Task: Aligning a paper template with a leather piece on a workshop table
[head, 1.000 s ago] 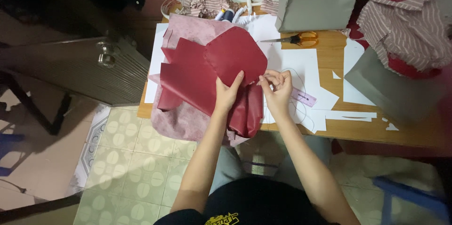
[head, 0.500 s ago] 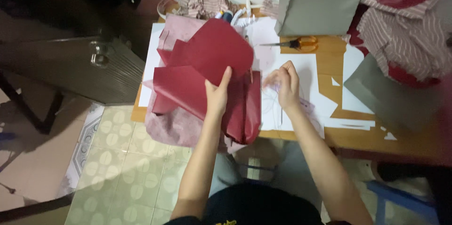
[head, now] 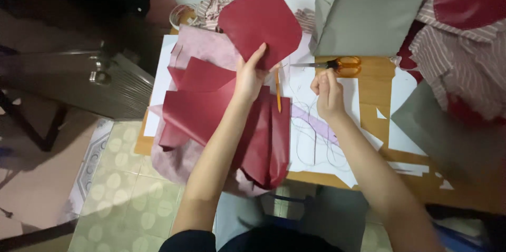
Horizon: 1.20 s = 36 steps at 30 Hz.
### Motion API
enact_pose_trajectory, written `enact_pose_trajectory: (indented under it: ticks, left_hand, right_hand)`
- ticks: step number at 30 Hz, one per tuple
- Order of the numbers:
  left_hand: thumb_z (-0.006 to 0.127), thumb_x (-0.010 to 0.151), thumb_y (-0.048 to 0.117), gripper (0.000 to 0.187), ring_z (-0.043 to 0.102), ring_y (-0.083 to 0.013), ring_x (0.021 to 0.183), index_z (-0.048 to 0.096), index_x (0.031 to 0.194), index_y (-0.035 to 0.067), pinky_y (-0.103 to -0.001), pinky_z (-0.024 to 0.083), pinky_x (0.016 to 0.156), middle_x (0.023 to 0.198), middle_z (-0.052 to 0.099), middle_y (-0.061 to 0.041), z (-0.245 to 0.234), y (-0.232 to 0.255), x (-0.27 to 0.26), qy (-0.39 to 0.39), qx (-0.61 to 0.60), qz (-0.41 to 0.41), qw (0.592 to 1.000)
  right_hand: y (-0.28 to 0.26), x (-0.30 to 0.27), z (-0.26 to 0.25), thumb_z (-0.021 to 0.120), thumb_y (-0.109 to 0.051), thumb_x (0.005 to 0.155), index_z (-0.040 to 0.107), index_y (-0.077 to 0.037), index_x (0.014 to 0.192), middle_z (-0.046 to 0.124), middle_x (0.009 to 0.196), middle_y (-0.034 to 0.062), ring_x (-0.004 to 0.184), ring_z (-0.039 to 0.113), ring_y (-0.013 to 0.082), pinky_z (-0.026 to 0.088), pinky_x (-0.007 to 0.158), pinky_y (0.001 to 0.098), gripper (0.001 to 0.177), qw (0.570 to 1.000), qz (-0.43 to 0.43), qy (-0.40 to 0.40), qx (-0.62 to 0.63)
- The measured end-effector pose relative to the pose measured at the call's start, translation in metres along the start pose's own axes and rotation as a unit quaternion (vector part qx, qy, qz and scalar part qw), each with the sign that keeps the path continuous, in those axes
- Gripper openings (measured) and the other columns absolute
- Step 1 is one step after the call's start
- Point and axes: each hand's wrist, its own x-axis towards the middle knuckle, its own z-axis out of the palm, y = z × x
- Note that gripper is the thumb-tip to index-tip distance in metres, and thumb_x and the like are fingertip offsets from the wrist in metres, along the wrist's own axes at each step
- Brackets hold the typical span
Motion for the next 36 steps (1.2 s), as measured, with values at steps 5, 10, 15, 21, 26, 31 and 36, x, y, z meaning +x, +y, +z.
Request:
enact_pose_trajectory:
  ticks: [5, 10, 15, 21, 26, 31, 36]
  left_hand:
    - [0.094, 0.086, 0.03, 0.064, 0.074, -0.0362, 0.099, 0.063, 0.135, 0.004, -0.065, 0.064, 0.083, 0.114, 0.07, -0.019, -0.005, -0.039, 0.025, 0.013, 0.078, -0.017, 0.997]
    - [0.094, 0.089, 0.031, 0.058, 0.077, -0.031, 0.105, 0.07, 0.136, 0.007, -0.057, 0.066, 0.086, 0.116, 0.073, -0.014, -0.018, -0.053, 0.034, -0.034, 0.129, -0.031, 0.991]
    - [0.096, 0.087, 0.026, 0.058, 0.079, -0.0289, 0.095, 0.07, 0.134, 0.003, -0.05, 0.071, 0.075, 0.113, 0.074, -0.015, -0.008, -0.028, 0.022, -0.06, 0.151, -0.017, 0.987]
    - [0.095, 0.088, 0.018, 0.049, 0.083, -0.0381, 0.084, 0.07, 0.126, -0.001, -0.049, 0.074, 0.066, 0.103, 0.076, -0.023, -0.025, -0.038, 0.033, -0.081, 0.105, 0.003, 0.991]
    - [0.092, 0.09, 0.018, 0.047, 0.083, -0.0392, 0.083, 0.069, 0.126, -0.003, -0.049, 0.074, 0.064, 0.101, 0.077, -0.023, -0.016, -0.029, 0.027, -0.086, 0.124, -0.004, 0.989]
    - [0.092, 0.091, 0.017, 0.047, 0.083, -0.0385, 0.081, 0.068, 0.127, -0.003, -0.048, 0.074, 0.063, 0.101, 0.077, -0.023, -0.022, -0.039, 0.034, -0.085, 0.125, 0.005, 0.988]
    - [0.091, 0.092, 0.017, 0.045, 0.082, -0.038, 0.08, 0.068, 0.125, -0.004, -0.048, 0.074, 0.064, 0.099, 0.075, -0.023, -0.021, -0.038, 0.03, -0.085, 0.134, -0.003, 0.987]
  right_hand:
    - [-0.027, 0.01, 0.001, 0.042, -0.022, 0.123, 0.066, 0.001, 0.129, 0.061, 0.078, 0.0099, 0.077, 0.059, 0.0224, 0.052, 0.077, 0.039, 0.034, 0.999, 0.021, 0.031, 0.017]
    - [-0.039, 0.022, 0.003, 0.048, -0.021, 0.122, 0.069, 0.004, 0.138, 0.062, 0.077, 0.0077, 0.077, 0.058, 0.0173, 0.053, 0.076, 0.0346, 0.036, 0.995, 0.049, 0.02, 0.082]
    - [-0.023, 0.019, 0.003, 0.03, -0.031, 0.125, 0.046, -0.011, 0.088, 0.031, 0.06, -0.0001, 0.058, 0.032, 0.0119, 0.031, 0.061, 0.0259, 0.045, 0.98, 0.111, 0.055, 0.154]
    - [-0.004, 0.016, -0.001, 0.026, -0.047, 0.12, 0.027, -0.019, 0.079, 0.018, 0.062, -0.0094, 0.057, 0.021, 0.007, 0.022, 0.058, 0.0229, 0.05, 0.945, 0.159, 0.048, 0.283]
    - [-0.028, 0.025, 0.003, 0.038, -0.034, 0.119, 0.031, -0.016, 0.077, 0.022, 0.061, -0.0021, 0.057, 0.026, 0.0105, 0.028, 0.06, 0.0263, 0.046, 0.933, 0.176, 0.059, 0.307]
    - [-0.029, 0.028, 0.006, 0.047, -0.024, 0.118, 0.051, -0.007, 0.08, 0.04, 0.061, 0.0036, 0.058, 0.041, 0.0127, 0.038, 0.064, 0.0277, 0.042, 0.941, 0.175, 0.06, 0.284]
    - [-0.05, 0.03, 0.008, 0.059, -0.019, 0.114, 0.066, 0.006, 0.091, 0.05, 0.062, 0.0104, 0.063, 0.05, 0.0151, 0.045, 0.064, 0.0289, 0.035, 0.943, 0.188, 0.037, 0.271]
